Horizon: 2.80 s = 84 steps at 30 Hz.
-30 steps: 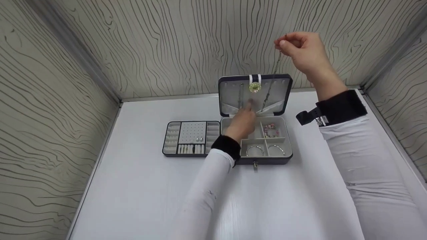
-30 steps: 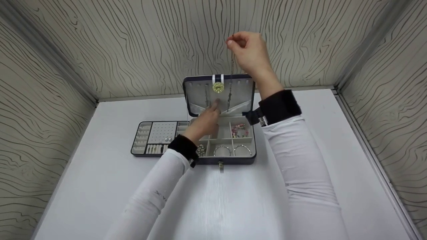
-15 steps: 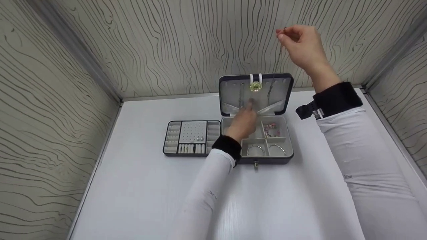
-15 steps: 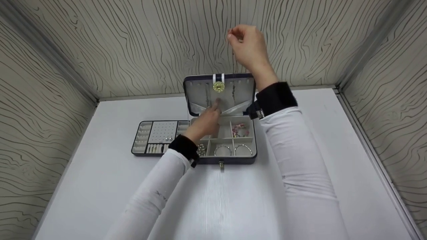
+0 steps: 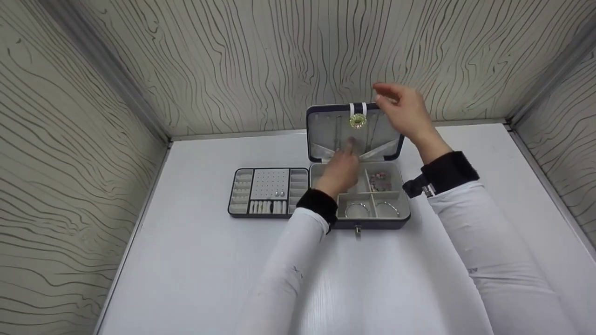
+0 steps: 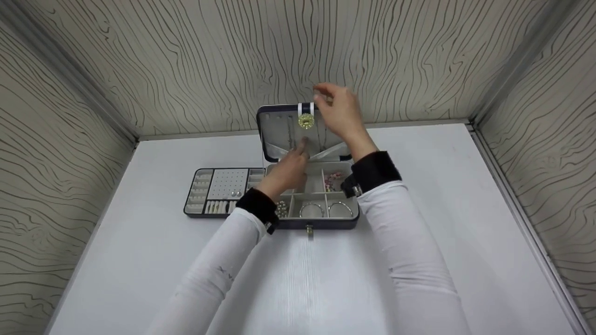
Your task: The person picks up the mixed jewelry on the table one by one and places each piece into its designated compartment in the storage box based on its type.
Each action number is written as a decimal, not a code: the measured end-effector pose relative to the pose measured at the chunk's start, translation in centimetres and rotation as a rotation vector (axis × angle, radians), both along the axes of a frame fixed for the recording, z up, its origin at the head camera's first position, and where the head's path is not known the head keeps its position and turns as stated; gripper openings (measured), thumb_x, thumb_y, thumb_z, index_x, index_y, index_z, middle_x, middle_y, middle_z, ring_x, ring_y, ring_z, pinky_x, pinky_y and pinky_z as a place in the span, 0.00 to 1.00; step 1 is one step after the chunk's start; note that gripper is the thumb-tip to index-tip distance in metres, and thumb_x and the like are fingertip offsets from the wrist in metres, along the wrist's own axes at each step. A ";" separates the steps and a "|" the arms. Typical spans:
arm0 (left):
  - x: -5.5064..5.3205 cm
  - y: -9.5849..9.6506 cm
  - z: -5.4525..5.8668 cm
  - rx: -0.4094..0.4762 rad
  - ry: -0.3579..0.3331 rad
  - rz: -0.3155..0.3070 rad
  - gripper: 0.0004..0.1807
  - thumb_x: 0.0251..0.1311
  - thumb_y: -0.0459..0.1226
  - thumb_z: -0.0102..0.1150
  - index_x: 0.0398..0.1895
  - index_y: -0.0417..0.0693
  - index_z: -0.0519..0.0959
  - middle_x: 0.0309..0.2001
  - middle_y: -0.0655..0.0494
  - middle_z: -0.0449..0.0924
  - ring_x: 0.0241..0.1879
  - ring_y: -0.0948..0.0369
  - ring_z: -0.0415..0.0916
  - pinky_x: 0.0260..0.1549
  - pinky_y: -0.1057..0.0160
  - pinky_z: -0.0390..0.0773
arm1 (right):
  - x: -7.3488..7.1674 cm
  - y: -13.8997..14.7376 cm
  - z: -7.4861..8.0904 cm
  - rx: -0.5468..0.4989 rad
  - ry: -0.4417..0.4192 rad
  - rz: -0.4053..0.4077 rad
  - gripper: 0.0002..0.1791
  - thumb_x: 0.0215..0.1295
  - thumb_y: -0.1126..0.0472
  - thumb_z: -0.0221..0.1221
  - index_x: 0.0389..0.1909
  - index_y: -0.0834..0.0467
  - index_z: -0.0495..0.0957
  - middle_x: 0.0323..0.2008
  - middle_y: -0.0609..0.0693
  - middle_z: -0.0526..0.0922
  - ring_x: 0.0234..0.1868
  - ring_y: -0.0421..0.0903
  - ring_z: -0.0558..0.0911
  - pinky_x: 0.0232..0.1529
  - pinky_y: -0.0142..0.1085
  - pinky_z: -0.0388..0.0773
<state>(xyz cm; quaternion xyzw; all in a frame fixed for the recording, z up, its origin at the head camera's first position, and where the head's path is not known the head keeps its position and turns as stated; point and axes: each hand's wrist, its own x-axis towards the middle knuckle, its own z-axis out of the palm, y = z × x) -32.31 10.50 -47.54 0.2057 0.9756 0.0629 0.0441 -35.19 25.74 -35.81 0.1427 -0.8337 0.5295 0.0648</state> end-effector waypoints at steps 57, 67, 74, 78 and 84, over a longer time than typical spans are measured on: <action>0.1 0.2 -0.2 -0.073 0.042 -0.016 0.31 0.58 0.34 0.61 0.66 0.36 0.70 0.76 0.41 0.48 0.57 0.49 0.72 0.63 0.57 0.66 | 0.4 -0.9 -7.0 0.276 0.025 -0.160 0.25 0.66 0.74 0.46 0.64 0.66 0.70 0.59 0.64 0.76 0.61 0.59 0.74 0.60 0.51 0.69; 0.2 0.0 -0.1 -0.070 0.089 -0.031 0.35 0.59 0.35 0.60 0.69 0.33 0.64 0.73 0.41 0.53 0.55 0.51 0.73 0.61 0.59 0.68 | 0.0 -1.1 -6.1 0.552 0.180 -0.141 0.19 0.66 0.74 0.44 0.53 0.67 0.77 0.51 0.64 0.79 0.53 0.63 0.78 0.50 0.56 0.74; 0.0 -0.2 0.2 -0.041 0.065 -0.017 0.31 0.58 0.34 0.59 0.67 0.38 0.69 0.74 0.44 0.53 0.53 0.49 0.74 0.55 0.58 0.74 | 0.0 -0.7 -6.0 0.454 0.099 -0.091 0.21 0.65 0.76 0.43 0.55 0.67 0.76 0.55 0.64 0.77 0.58 0.62 0.74 0.58 0.54 0.70; -0.2 -0.6 0.4 -0.018 0.060 -0.037 0.32 0.58 0.32 0.58 0.68 0.37 0.68 0.73 0.44 0.56 0.60 0.49 0.70 0.63 0.58 0.66 | 0.1 -0.4 -6.0 0.374 0.049 -0.058 0.24 0.64 0.78 0.42 0.59 0.66 0.74 0.57 0.65 0.76 0.61 0.61 0.73 0.61 0.54 0.68; 0.0 -1.7 0.7 0.088 0.012 -0.034 0.29 0.55 0.27 0.55 0.64 0.38 0.71 0.72 0.45 0.60 0.64 0.48 0.67 0.62 0.58 0.68 | 0.3 0.0 -6.4 0.342 0.045 -0.035 0.26 0.64 0.78 0.41 0.62 0.66 0.73 0.61 0.64 0.73 0.63 0.61 0.72 0.61 0.54 0.68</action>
